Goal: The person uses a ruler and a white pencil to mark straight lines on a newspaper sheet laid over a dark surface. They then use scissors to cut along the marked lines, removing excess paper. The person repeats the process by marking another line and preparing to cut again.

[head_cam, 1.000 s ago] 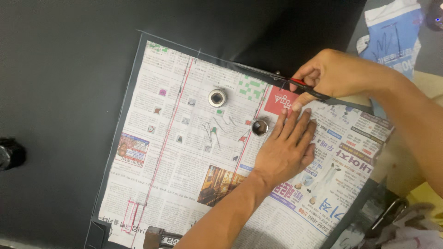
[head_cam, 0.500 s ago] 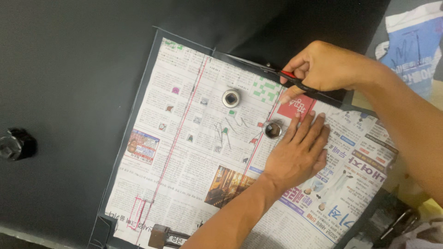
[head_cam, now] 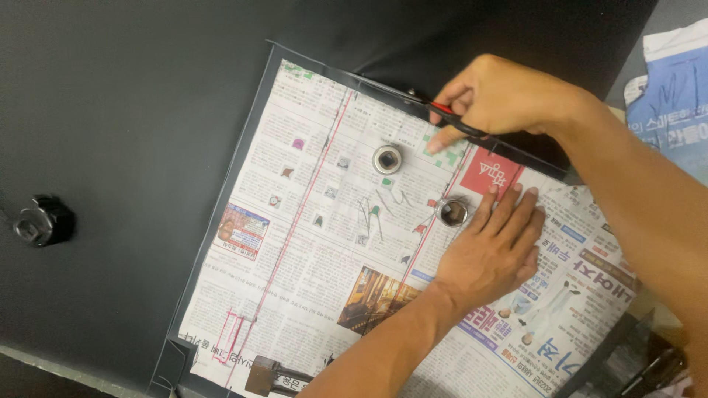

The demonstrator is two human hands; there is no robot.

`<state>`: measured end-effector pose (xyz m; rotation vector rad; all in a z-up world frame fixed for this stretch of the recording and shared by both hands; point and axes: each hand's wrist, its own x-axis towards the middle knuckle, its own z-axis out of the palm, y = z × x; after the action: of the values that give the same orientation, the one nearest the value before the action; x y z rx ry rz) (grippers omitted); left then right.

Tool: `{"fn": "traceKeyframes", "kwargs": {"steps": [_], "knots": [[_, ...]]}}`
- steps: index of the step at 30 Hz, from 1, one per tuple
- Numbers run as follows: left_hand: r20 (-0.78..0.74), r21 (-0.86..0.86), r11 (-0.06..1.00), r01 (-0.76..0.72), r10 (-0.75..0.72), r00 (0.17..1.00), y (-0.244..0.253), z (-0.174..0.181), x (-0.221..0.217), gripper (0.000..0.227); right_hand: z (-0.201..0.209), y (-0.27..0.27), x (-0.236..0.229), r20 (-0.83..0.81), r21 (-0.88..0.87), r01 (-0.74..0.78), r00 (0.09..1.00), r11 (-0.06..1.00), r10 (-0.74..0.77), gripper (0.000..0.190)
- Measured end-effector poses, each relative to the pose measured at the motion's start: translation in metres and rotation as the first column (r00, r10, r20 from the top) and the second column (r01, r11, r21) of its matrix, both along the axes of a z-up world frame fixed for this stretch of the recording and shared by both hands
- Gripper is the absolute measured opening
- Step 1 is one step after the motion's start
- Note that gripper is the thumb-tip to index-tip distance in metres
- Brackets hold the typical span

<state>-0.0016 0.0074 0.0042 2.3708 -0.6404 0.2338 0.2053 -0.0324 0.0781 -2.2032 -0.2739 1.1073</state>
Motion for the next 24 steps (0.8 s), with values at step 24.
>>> {"fn": "traceKeyframes", "kwargs": {"steps": [24], "knots": [[-0.018,-0.039,0.999,-0.027,0.026,0.999,0.0,0.0,-0.001,0.048,-0.01,0.049,0.02,0.024,0.041,-0.021,1.0,0.999,0.02,0.036]]}}
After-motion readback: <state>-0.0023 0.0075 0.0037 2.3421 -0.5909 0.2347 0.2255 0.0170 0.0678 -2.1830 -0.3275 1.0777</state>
